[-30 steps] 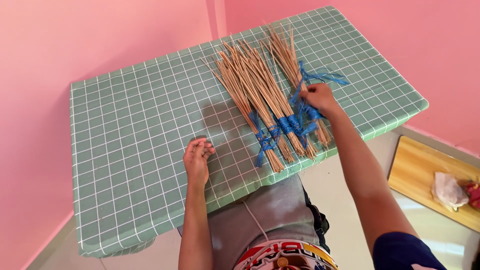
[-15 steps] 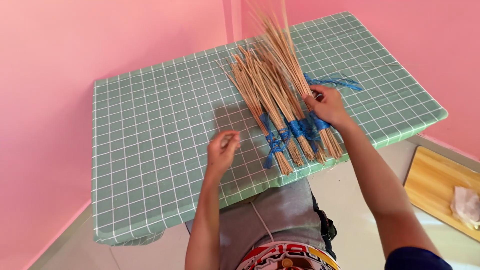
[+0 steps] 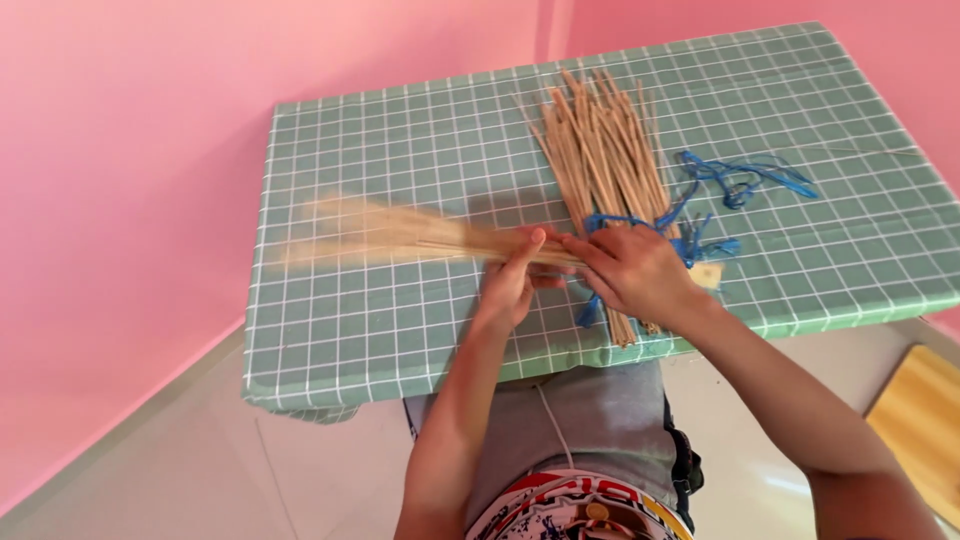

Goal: Gathering loose bamboo sticks into uniform bundles and securing them with blue plastic ties on a table.

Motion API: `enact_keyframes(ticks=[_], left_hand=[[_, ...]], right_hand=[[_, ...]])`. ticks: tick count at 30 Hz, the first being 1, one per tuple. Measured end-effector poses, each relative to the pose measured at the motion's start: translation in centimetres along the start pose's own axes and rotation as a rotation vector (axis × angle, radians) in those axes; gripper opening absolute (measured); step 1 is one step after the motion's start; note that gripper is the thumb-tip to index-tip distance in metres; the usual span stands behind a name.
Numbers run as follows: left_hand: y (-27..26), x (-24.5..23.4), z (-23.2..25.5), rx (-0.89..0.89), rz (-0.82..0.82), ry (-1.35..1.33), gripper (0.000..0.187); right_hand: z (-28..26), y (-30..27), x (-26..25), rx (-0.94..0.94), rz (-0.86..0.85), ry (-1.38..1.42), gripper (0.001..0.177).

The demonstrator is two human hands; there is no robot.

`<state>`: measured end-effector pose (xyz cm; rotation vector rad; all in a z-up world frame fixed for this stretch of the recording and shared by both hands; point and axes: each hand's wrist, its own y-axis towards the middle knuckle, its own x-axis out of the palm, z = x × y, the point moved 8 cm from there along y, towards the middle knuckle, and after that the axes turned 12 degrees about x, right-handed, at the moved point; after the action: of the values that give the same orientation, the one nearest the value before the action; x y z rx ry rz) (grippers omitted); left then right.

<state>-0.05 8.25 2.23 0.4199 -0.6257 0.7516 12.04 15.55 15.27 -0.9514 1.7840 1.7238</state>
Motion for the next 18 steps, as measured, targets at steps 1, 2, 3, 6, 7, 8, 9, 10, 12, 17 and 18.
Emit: enact_keyframes(ticks=[1,2,3,6,7,8,9,10,12,17,18], left_hand=[[-0.4,-1.2,0.2,0.029,0.066,-0.011,0.037],[-0.7,-2.4,0.5,0.060,0.130,-0.023,0.024],[-1.2,-3.0,0.8,0.067,0.141,-0.020,0.024],[-2.6,-3.9,2.1,0.142,0.122,-0.067,0.021],[-2.9,-4.4,2.9,0.191,0.142,-0.050,0.018],[-3.5,-4.8,3.6,0.240,0.163,-0.033,0.016],[-3.8,-5.8,3.8,0.241,0.169,-0.032,0.016],[-4.1,-6.8,3.9,0.245,0.177,-0.041,0.017],[-4.8,-8.9,4.1,0.247,0.188,-0.050,0.019],[-5.9,-12.1,6.2,0.299,0.231,-0.049,0.026],[-6.2,-12.5,6.5,0.299,0.232,-0.049,0.026]], right_hand=[[0.0,-0.1,0.9,-0.005,-0.002,-0.088,0.034],[0.0,-0.2,1.7,-0.010,-0.001,-0.178,0.040],[0.6,-0.4,2.9,-0.018,-0.002,-0.168,0.040],[1.6,-1.3,5.7,-0.007,0.020,-0.291,0.033],[1.4,-1.3,6.1,-0.014,0.037,-0.315,0.022],[1.2,-1.4,6.4,-0.022,0.052,-0.338,0.013],[0.8,-1.2,6.4,-0.025,0.050,-0.333,0.013],[0.4,-1.1,6.3,-0.024,0.051,-0.312,0.013],[0.2,-1.0,6.2,-0.024,0.049,-0.290,0.014],[0.3,-0.8,5.6,-0.022,0.041,-0.278,0.014],[0.5,-0.8,5.4,-0.023,0.040,-0.278,0.014]])
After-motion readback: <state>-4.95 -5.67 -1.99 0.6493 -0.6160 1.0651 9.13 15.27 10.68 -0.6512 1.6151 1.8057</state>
